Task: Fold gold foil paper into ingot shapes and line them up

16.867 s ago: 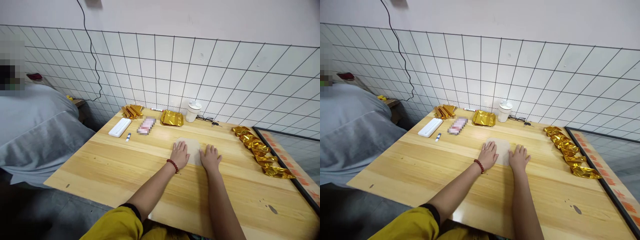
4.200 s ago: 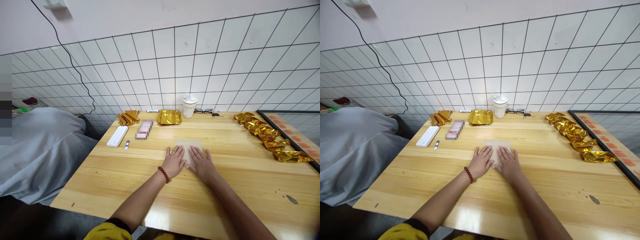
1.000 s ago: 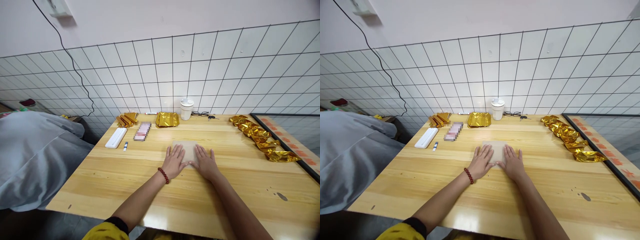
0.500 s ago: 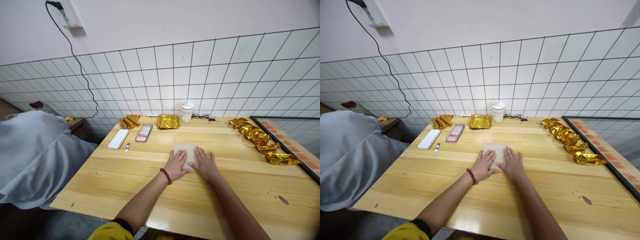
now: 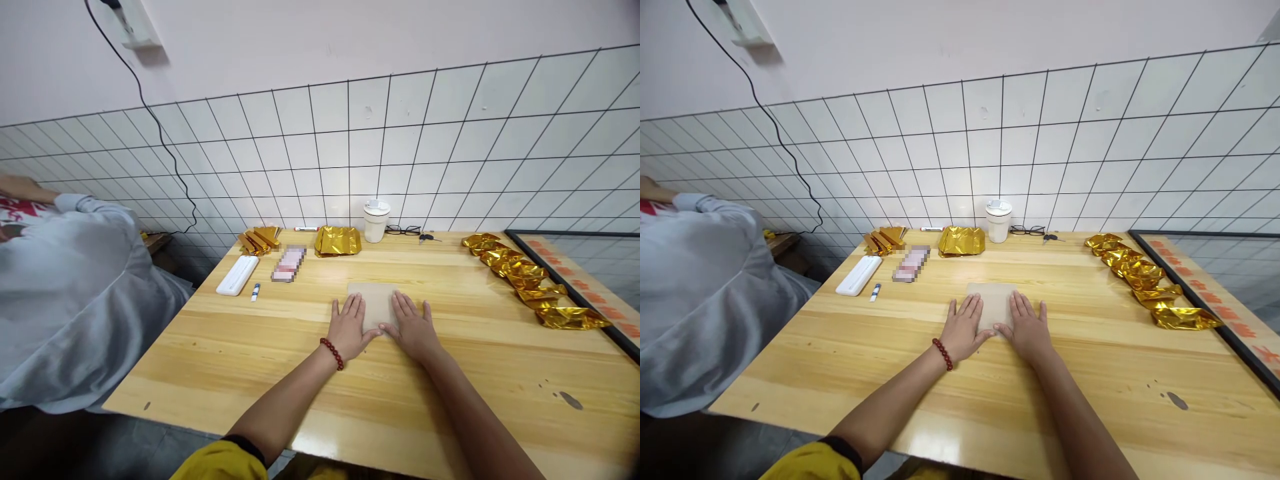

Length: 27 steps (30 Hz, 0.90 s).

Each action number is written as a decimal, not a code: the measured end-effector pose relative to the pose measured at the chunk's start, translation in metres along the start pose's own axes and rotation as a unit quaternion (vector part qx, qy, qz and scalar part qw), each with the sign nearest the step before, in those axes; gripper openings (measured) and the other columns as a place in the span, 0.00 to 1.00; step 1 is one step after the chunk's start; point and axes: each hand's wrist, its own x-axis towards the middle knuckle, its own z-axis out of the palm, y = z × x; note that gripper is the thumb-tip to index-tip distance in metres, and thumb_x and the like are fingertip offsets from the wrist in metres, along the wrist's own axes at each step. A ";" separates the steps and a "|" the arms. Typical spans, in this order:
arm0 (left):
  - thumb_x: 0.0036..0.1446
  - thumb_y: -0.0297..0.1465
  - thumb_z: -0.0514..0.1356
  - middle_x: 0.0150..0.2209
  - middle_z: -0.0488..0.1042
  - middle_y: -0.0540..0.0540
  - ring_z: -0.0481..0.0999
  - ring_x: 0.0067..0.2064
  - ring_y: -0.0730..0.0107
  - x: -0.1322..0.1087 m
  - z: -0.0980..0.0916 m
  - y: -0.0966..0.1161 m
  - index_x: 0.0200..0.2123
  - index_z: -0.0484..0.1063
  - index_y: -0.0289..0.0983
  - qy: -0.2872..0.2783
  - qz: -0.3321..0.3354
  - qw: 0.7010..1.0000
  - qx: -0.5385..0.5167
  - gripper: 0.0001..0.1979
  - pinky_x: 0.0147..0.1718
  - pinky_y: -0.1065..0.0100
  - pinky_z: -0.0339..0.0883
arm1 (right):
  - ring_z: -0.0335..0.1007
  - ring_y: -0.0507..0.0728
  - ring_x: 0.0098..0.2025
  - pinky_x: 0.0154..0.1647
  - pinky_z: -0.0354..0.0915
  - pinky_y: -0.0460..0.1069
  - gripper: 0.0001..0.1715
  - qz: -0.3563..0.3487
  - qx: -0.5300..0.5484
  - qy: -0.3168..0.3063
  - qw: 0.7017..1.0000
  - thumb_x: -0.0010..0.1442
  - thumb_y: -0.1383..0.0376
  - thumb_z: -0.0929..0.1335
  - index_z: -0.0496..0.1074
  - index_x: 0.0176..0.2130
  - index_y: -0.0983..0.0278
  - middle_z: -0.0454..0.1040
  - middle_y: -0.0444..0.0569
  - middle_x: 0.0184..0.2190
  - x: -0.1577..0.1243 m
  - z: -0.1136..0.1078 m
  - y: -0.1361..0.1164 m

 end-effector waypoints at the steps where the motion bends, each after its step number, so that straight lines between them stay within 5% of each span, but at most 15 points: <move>1: 0.63 0.59 0.42 0.71 0.51 0.36 0.49 0.71 0.49 0.000 -0.001 0.000 0.69 0.53 0.33 0.001 -0.010 1.000 -0.001 0.44 0.67 0.37 0.40 | 0.44 0.66 0.72 0.67 0.35 0.74 0.41 0.001 -0.001 0.001 1.000 0.69 0.46 0.50 0.51 0.70 0.66 0.48 0.58 0.71 0.000 0.000 0.000; 13: 0.65 0.55 0.47 0.70 0.52 0.35 0.51 0.71 0.47 0.005 -0.011 -0.009 0.67 0.57 0.33 0.023 -0.070 0.997 -0.003 0.38 0.66 0.36 0.42 | 0.46 0.66 0.71 0.67 0.36 0.75 0.42 -0.001 0.002 0.010 1.000 0.69 0.45 0.49 0.53 0.70 0.67 0.49 0.59 0.71 0.000 0.001 0.000; 17: 0.67 0.52 0.47 0.72 0.47 0.37 0.45 0.72 0.50 0.012 -0.014 -0.004 0.69 0.53 0.36 0.060 -0.005 0.998 -0.007 0.36 0.67 0.39 0.40 | 0.46 0.67 0.71 0.67 0.36 0.75 0.42 -0.003 0.001 0.016 1.000 0.69 0.45 0.49 0.53 0.70 0.66 0.49 0.59 0.71 0.000 0.002 0.000; 21: 0.67 0.54 0.43 0.71 0.51 0.43 0.46 0.72 0.55 0.013 -0.007 -0.002 0.68 0.55 0.43 0.021 0.102 0.994 -0.015 0.34 0.68 0.40 0.37 | 0.45 0.66 0.71 0.67 0.35 0.75 0.41 -0.007 -0.005 0.021 1.000 0.69 0.46 0.50 0.53 0.70 0.66 0.50 0.58 0.71 -0.001 0.006 0.001; 27: 0.67 0.54 0.42 0.70 0.54 0.40 0.50 0.71 0.53 0.007 -0.001 -0.003 0.68 0.56 0.40 0.003 0.049 0.999 -0.013 0.35 0.67 0.37 0.40 | 0.45 0.67 0.71 0.66 0.35 0.76 0.40 -0.008 -0.007 0.022 1.000 0.69 0.47 0.50 0.52 0.70 0.65 0.50 0.59 0.71 -0.001 0.006 0.001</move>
